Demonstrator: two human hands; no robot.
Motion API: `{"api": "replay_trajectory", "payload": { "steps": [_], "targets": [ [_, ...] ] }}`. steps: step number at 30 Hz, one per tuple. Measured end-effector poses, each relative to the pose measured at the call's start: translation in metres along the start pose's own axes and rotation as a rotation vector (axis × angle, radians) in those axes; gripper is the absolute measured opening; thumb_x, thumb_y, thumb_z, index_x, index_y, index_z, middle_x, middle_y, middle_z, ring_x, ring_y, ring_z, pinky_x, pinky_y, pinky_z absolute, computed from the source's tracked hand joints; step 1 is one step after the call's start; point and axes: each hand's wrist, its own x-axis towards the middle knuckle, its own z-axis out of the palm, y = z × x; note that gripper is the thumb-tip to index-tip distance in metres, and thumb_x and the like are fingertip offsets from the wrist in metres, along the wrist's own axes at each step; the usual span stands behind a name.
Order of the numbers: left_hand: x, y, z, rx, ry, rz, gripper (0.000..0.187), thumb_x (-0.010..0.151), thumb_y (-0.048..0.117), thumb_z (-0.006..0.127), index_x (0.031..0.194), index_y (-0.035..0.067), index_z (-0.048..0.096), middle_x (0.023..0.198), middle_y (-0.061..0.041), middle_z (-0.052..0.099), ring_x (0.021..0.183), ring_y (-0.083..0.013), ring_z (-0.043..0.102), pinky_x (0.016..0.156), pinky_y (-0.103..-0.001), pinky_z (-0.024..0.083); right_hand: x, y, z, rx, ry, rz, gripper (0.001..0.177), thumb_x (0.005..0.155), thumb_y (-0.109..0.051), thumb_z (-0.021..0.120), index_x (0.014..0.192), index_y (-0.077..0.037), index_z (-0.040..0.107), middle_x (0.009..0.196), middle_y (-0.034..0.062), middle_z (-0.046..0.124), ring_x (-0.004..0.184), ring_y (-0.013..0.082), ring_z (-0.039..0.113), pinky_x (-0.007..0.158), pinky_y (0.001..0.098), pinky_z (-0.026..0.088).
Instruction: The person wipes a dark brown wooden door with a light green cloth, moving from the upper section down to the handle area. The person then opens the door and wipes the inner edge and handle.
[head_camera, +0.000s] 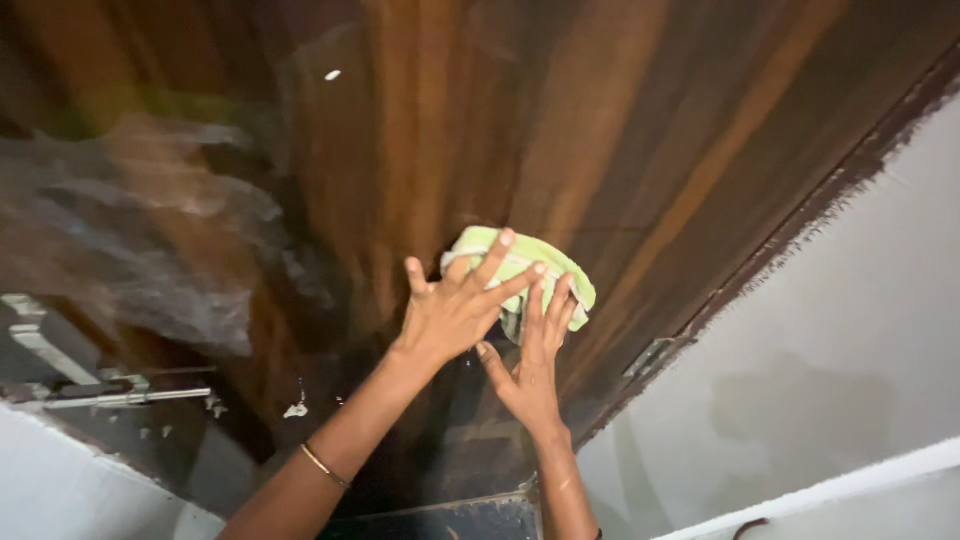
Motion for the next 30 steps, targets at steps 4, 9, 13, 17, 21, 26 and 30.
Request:
{"api": "replay_trajectory", "payload": {
  "steps": [4, 9, 13, 17, 21, 26, 30],
  "targets": [
    [-0.001, -0.043, -0.017, 0.034, -0.068, -0.059, 0.076, 0.092, 0.045, 0.071, 0.162, 0.053, 0.044, 0.171, -0.008, 0.026, 0.132, -0.0257, 0.045, 0.113, -0.072, -0.022, 0.024, -0.044, -0.001, -0.009, -0.005, -0.083, 0.085, 0.093, -0.03, 0.073, 0.164, -0.011, 0.029, 0.174, 0.0239, 0.011, 0.162, 0.0479, 0.012, 0.129, 0.062, 0.008],
    [-0.01, -0.109, -0.036, 0.026, -0.067, -0.157, 0.076, 0.09, 0.06, 0.072, 0.16, 0.054, 0.043, 0.172, -0.013, 0.023, 0.144, -0.0295, 0.044, 0.112, -0.07, -0.023, 0.05, -0.094, 0.023, -0.03, 0.016, -0.167, 0.079, 0.089, -0.023, 0.074, 0.16, -0.017, 0.039, 0.172, 0.021, 0.022, 0.158, 0.0505, 0.024, 0.127, 0.0646, 0.015],
    [-0.025, -0.16, -0.048, 0.094, -0.031, -0.173, 0.073, 0.096, 0.071, 0.071, 0.162, 0.052, 0.045, 0.174, -0.014, 0.022, 0.152, -0.0295, 0.038, 0.113, -0.069, -0.024, 0.061, -0.131, 0.053, -0.127, 0.03, -0.217, 0.08, 0.085, -0.019, 0.075, 0.157, -0.019, 0.041, 0.169, 0.021, 0.024, 0.15, 0.0541, 0.028, 0.123, 0.0678, 0.019],
    [-0.043, -0.186, -0.056, 0.072, -0.06, -0.223, 0.074, 0.093, 0.069, 0.072, 0.16, 0.051, 0.046, 0.172, -0.014, 0.024, 0.151, -0.0276, 0.039, 0.113, -0.069, -0.023, 0.062, -0.158, 0.073, -0.209, 0.016, -0.244, 0.082, 0.083, -0.015, 0.074, 0.157, -0.018, 0.041, 0.167, 0.0235, 0.025, 0.146, 0.0576, 0.028, 0.118, 0.0697, 0.023],
    [-0.064, -0.198, -0.058, 0.004, -0.089, -0.272, 0.075, 0.089, 0.067, 0.073, 0.157, 0.05, 0.048, 0.172, -0.014, 0.024, 0.151, -0.0271, 0.036, 0.113, -0.071, -0.021, 0.058, -0.171, 0.092, -0.245, -0.011, -0.234, 0.081, 0.082, -0.014, 0.075, 0.156, -0.017, 0.041, 0.165, 0.0242, 0.025, 0.145, 0.0591, 0.026, 0.116, 0.0715, 0.023],
    [-0.093, -0.194, -0.047, -0.071, -0.114, -0.353, 0.074, 0.086, 0.058, 0.076, 0.153, 0.048, 0.048, 0.17, -0.015, 0.02, 0.151, -0.0328, 0.031, 0.112, -0.077, -0.015, 0.046, -0.172, 0.108, -0.277, -0.053, -0.221, 0.079, 0.079, -0.014, 0.075, 0.152, -0.017, 0.046, 0.162, 0.0234, 0.028, 0.139, 0.0573, 0.03, 0.115, 0.0728, 0.023],
    [-0.123, -0.185, -0.039, -0.139, -0.122, -0.387, 0.08, 0.086, 0.056, 0.077, 0.156, 0.044, 0.039, 0.169, -0.018, 0.016, 0.149, -0.0362, 0.028, 0.11, -0.081, -0.012, 0.035, -0.17, 0.119, -0.293, -0.057, -0.245, 0.077, 0.078, -0.013, 0.074, 0.15, -0.017, 0.047, 0.16, 0.0229, 0.031, 0.139, 0.0586, 0.031, 0.114, 0.0716, 0.025]
  ]
}}
